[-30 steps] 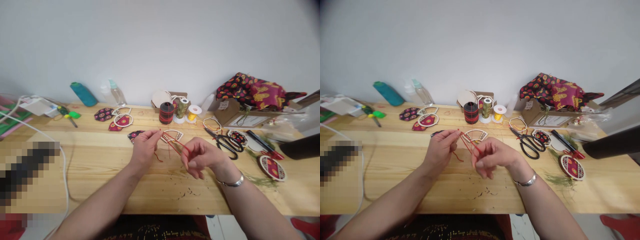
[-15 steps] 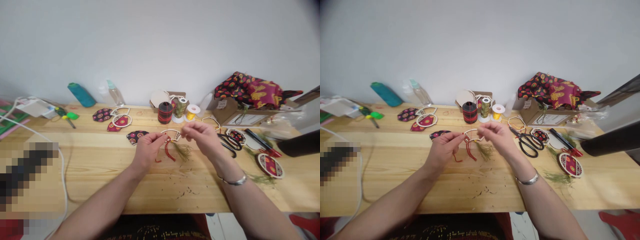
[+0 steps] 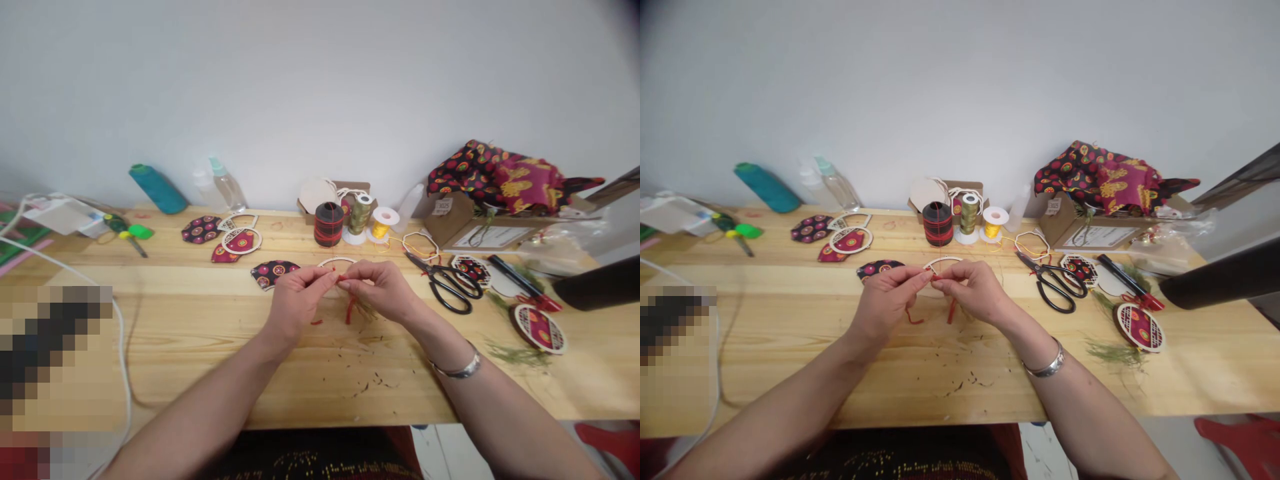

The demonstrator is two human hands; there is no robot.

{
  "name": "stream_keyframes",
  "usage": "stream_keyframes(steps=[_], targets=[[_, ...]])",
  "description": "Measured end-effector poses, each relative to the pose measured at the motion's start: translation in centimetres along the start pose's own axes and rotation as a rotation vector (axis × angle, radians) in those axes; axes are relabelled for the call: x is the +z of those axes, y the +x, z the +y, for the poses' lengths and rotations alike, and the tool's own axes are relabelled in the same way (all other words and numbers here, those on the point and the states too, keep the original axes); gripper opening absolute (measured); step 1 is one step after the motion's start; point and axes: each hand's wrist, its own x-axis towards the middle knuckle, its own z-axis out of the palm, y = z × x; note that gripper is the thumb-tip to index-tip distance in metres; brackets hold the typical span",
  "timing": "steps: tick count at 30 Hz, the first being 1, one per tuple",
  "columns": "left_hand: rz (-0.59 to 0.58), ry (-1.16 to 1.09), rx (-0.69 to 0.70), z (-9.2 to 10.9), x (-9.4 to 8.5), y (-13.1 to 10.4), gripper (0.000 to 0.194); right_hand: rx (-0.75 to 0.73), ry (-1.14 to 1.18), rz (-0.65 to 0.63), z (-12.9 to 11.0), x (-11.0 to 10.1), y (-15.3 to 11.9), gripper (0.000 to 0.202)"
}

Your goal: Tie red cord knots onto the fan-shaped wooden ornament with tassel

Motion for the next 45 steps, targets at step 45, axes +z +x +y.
stream_keyframes(steps=[45], targets=[[0.031, -0.400, -0.193, -0.6, -0.3, 1.1, 0.024, -0.426, -0.238, -0.779, -2.6, -0.6, -2.8, 0.040]])
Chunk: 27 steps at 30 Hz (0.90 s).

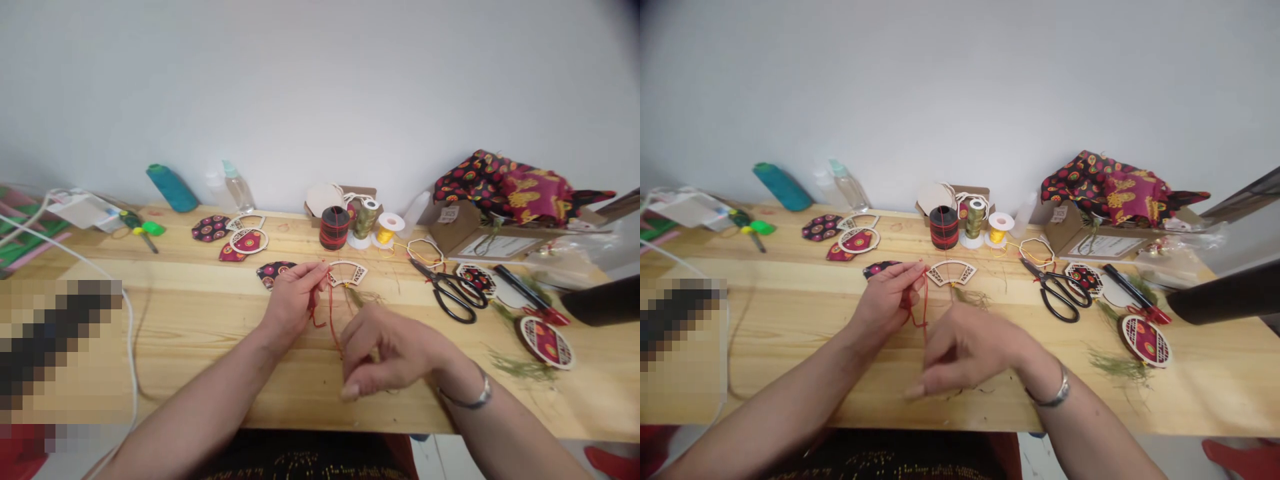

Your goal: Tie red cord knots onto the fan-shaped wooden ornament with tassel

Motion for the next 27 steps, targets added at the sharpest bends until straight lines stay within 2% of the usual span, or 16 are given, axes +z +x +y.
stream_keyframes(steps=[2, 3, 6, 7, 8, 10, 12, 14, 16, 18, 22, 24, 27], targets=[[0.000, -0.019, -0.014, 0.1, 0.1, -0.1, 0.024, 0.182, -0.047, 0.064, 0.3, -1.4, -0.8, 0.045], [0.004, -0.030, -0.018, 0.2, 0.1, -0.1, 0.024, 0.337, -0.130, 0.105, 0.6, -2.0, -1.2, 0.048], [-0.006, -0.066, -0.027, 0.4, 0.3, -0.2, 0.023, 0.966, -0.649, 0.358, 1.9, -3.3, -1.9, 0.043], [-0.018, -0.078, -0.037, 0.5, 0.4, -0.3, 0.022, 1.087, -0.793, 0.433, 2.2, -3.5, -2.1, 0.038], [-0.031, -0.088, -0.048, 0.5, 0.4, -0.3, 0.022, 1.134, -0.903, 0.504, 2.5, -3.7, -2.1, 0.033], [-0.049, -0.101, -0.059, 0.6, 0.5, -0.4, 0.021, 1.043, -1.002, 0.645, 2.9, -3.8, -2.0, 0.027], [-0.058, -0.103, -0.056, 0.7, 0.6, -0.6, 0.020, 0.882, -0.916, 0.740, 3.0, -3.6, -1.6, 0.024], [-0.079, -0.100, -0.054, 0.8, 0.6, -0.9, 0.019, 0.771, -0.696, 0.729, 3.0, -3.4, -0.9, 0.023], [-0.146, -0.078, -0.064, 0.7, 0.7, -1.4, 0.016, 0.722, -0.499, 0.646, 2.9, -3.1, 0.1, 0.020], [-0.266, -0.023, -0.091, 0.6, 0.7, -2.0, 0.015, 0.767, -0.441, 0.590, 3.0, -3.1, 1.2, 0.019], [-0.535, 0.123, -0.174, 0.4, 0.5, -3.0, 0.016, 0.870, -0.479, 0.570, 3.7, -3.4, 3.4, 0.021], [-0.609, 0.143, -0.193, 0.4, 0.5, -3.2, 0.016, 0.914, -0.534, 0.542, 4.2, -3.3, 4.6, 0.023], [-0.652, 0.143, -0.206, 0.5, 0.5, -3.2, 0.018, 0.992, -0.643, 0.466, 4.8, -2.9, 6.2, 0.023]])
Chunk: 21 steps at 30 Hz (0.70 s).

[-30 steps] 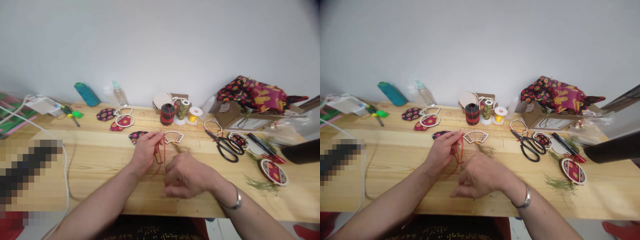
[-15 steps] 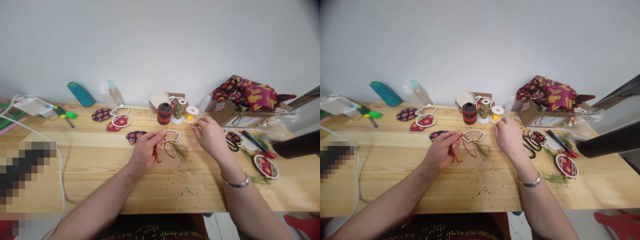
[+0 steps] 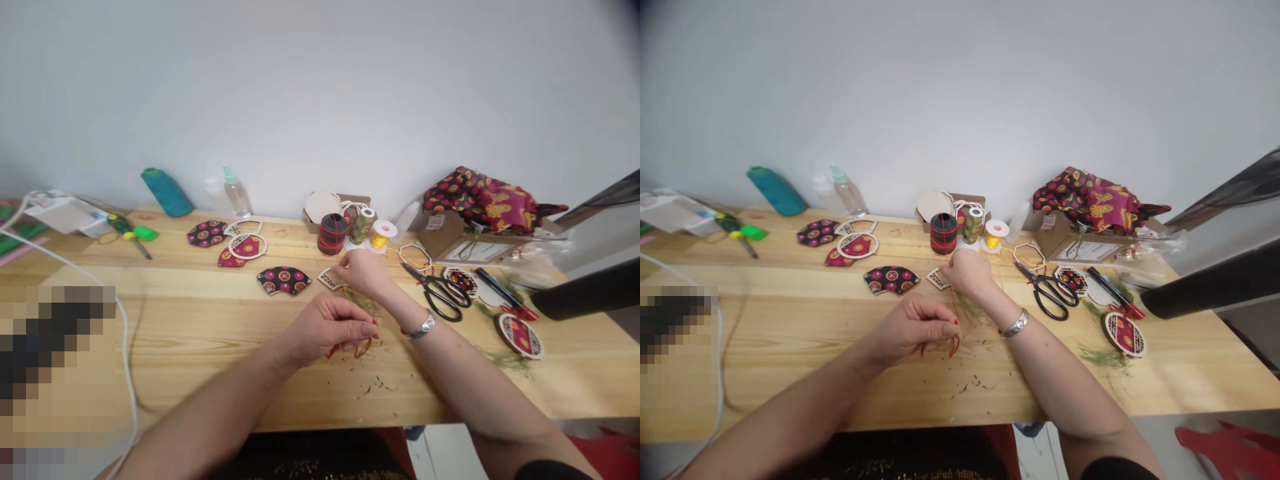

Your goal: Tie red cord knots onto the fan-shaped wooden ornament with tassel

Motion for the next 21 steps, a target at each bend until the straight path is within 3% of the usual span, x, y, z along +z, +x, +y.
stream_keyframes(steps=[5, 11, 13, 14, 17, 21], targets=[[0.028, -0.065, 0.048, -0.1, -0.2, 0.3, 0.019, 0.022, -0.148, 0.053, 0.1, -0.9, 0.7, 0.027], [0.341, -0.172, 0.095, -0.3, -0.5, 1.4, 0.021, 0.109, -0.263, 0.335, 3.8, -5.8, -0.8, 0.030], [0.405, -0.195, 0.072, -0.3, -0.6, 1.7, 0.023, 0.048, -0.054, 0.470, 4.3, -5.9, -1.9, 0.028], [0.421, -0.196, 0.060, -0.3, -0.6, 1.7, 0.025, -0.021, 0.135, 0.473, 4.2, -5.4, -2.6, 0.026], [0.432, -0.184, 0.043, -0.2, -0.6, 1.7, 0.027, -0.170, 0.786, 0.240, 3.2, -2.8, -4.2, 0.031], [0.454, -0.122, 0.077, -0.1, -0.6, 1.8, 0.025, -0.117, 1.400, 0.027, 1.7, 0.8, -5.2, 0.046]])
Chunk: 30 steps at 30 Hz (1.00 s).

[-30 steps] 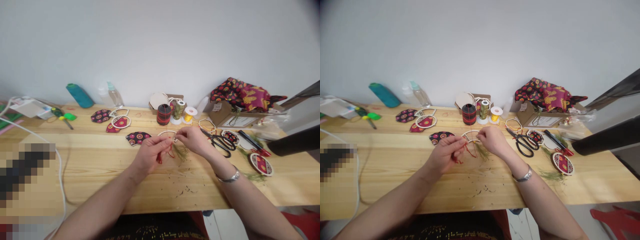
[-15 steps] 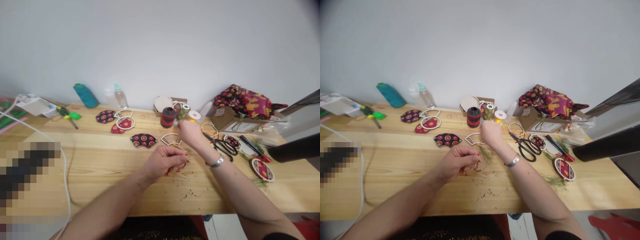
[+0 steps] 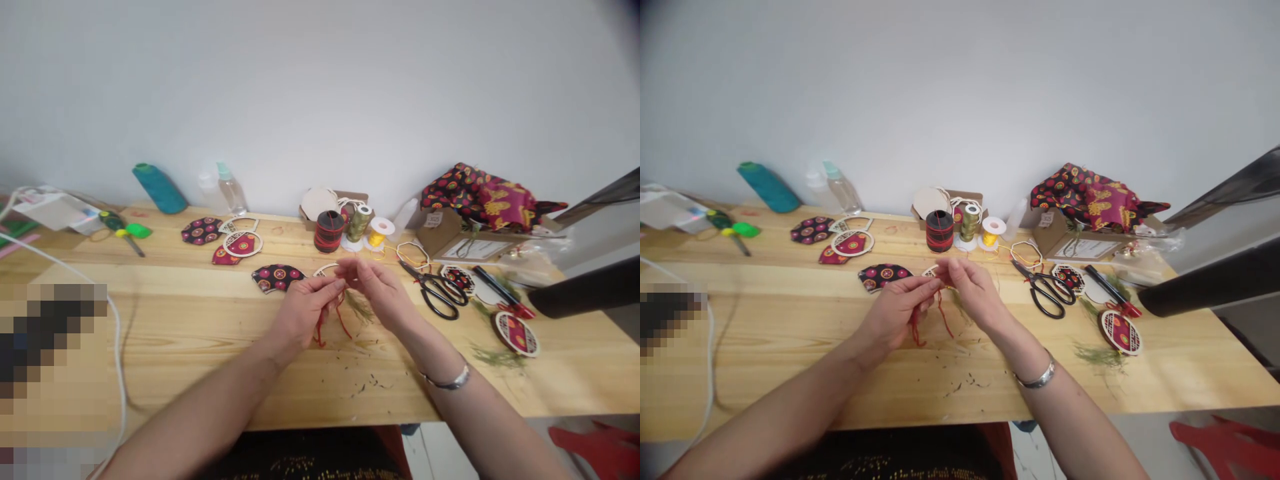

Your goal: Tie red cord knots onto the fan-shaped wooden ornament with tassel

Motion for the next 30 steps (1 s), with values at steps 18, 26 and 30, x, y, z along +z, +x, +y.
stream_keyframes(steps=[18, 26, 30], targets=[[0.019, 0.235, -0.009, -0.7, -0.7, 0.6, 0.024, 0.152, 0.087, -0.050, 1.7, 0.0, -0.4, 0.032], [-0.004, 0.178, -0.049, -0.3, -0.3, 0.3, 0.020, 0.169, 0.160, 0.043, 1.6, 0.0, -0.3, 0.023], [-0.008, 0.197, -0.047, -0.2, -0.3, 0.4, 0.020, 0.176, 0.149, 0.074, 1.2, 0.0, -0.3, 0.021]])
